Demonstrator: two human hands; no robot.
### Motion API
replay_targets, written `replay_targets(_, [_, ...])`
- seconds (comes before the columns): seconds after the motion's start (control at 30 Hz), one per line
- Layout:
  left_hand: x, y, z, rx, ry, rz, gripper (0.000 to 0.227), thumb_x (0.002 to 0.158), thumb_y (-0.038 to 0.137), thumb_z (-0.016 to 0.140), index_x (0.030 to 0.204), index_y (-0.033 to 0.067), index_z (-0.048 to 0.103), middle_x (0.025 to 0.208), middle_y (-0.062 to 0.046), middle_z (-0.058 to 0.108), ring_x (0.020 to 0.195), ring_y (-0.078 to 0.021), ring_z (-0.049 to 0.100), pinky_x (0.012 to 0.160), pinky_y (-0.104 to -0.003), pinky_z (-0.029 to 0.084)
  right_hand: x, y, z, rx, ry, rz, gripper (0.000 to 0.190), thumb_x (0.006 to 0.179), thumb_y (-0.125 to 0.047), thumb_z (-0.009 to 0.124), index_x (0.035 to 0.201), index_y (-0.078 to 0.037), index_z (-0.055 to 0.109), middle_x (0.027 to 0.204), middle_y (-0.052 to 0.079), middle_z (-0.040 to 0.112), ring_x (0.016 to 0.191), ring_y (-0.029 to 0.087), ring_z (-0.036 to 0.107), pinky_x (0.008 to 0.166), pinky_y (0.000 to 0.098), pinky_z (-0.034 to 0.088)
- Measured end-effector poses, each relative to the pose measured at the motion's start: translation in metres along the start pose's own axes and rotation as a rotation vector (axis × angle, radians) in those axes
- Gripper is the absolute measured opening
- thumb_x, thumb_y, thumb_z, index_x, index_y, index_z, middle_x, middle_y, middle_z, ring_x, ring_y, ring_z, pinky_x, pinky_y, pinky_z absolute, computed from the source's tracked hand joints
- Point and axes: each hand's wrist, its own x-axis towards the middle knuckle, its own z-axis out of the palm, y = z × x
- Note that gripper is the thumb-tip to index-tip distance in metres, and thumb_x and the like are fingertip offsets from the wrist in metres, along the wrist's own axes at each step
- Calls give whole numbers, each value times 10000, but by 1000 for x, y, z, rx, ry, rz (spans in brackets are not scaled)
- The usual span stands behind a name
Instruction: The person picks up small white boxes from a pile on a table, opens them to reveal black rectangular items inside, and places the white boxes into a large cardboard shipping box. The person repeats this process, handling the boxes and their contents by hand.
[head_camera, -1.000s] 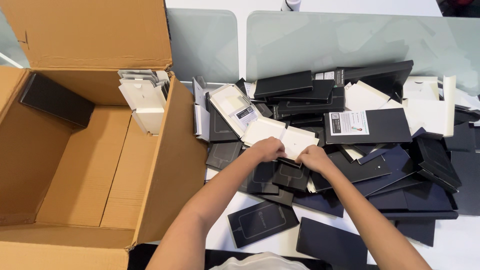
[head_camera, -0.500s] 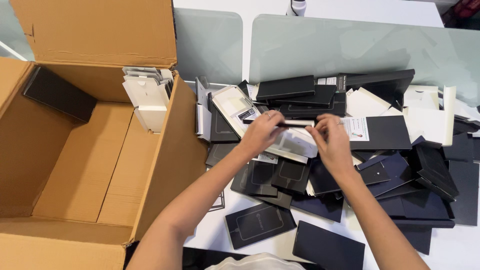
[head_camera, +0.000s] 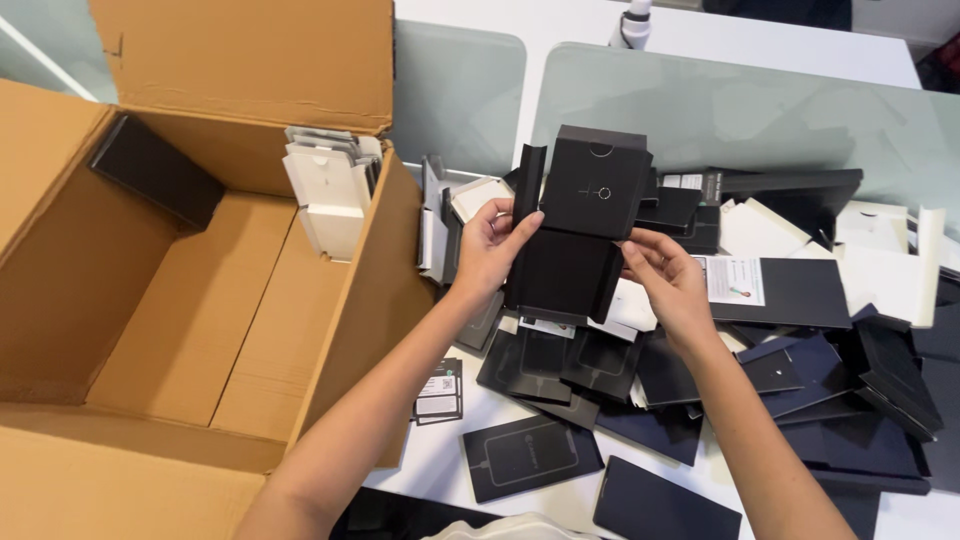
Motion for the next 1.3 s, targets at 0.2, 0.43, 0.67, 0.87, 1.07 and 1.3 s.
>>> replay_targets(0.2, [-22, 24, -3, -78, 7, -98, 305, 895, 147, 797, 1110, 24, 619, 989, -106, 754, 884, -114, 722, 805, -261, 594, 2, -11, 33, 62, 19, -37, 296, 989, -175, 698, 1232, -6, 675, 1076, 44, 742, 982, 90, 679, 909, 254, 530])
replay_targets(0.43, [-31, 59, -14, -30, 52, -54, 427, 811, 130, 851, 1175, 23, 654, 1033, -78, 766, 916, -121, 743, 831, -281, 620, -3, -23, 75, 56, -46, -11, 265, 972, -171, 703, 1192, -23, 698, 1039, 40, 753, 967, 83, 691, 939, 247, 536])
replay_targets(0.67, [-32, 59, -40, -11, 103, -15, 310, 849, 150, 841, 1095, 17, 709, 988, -70, 770, 859, -108, 730, 796, -273, 610, 1, -26, 118, 103, 48, 16, 241, 973, -184, 737, 1150, -23, 705, 982, 37, 753, 869, 80, 670, 808, 247, 501])
replay_targets(0.87, [-33, 61, -56, -7, 113, -6, 302, 859, 150, 831, 1103, 15, 716, 986, -66, 773, 862, -99, 728, 795, -266, 605, 5, -26, 142, 139, 33, -11, 246, 907, -121, 782, 1106, -13, 686, 964, 46, 760, 862, 76, 704, 848, 232, 553])
replay_targets(1.07, [-35, 56, -62, 13, 100, 24, 289, 869, 137, 833, 1091, -5, 716, 989, -77, 774, 866, -105, 725, 797, -271, 602, 10, -20, 151, 255, 38, 8, 206, 914, -114, 784, 1084, -18, 719, 982, 53, 765, 863, 88, 706, 852, 242, 555])
replay_targets(1.3, [-35, 57, -62, -9, 114, 28, 309, 860, 141, 829, 1104, -9, 714, 1001, -84, 775, 876, -111, 736, 799, -271, 615, 13, -20, 153, 205, 28, -54, 216, 877, -65, 815, 1065, -7, 725, 1002, 73, 771, 880, 95, 719, 883, 248, 567])
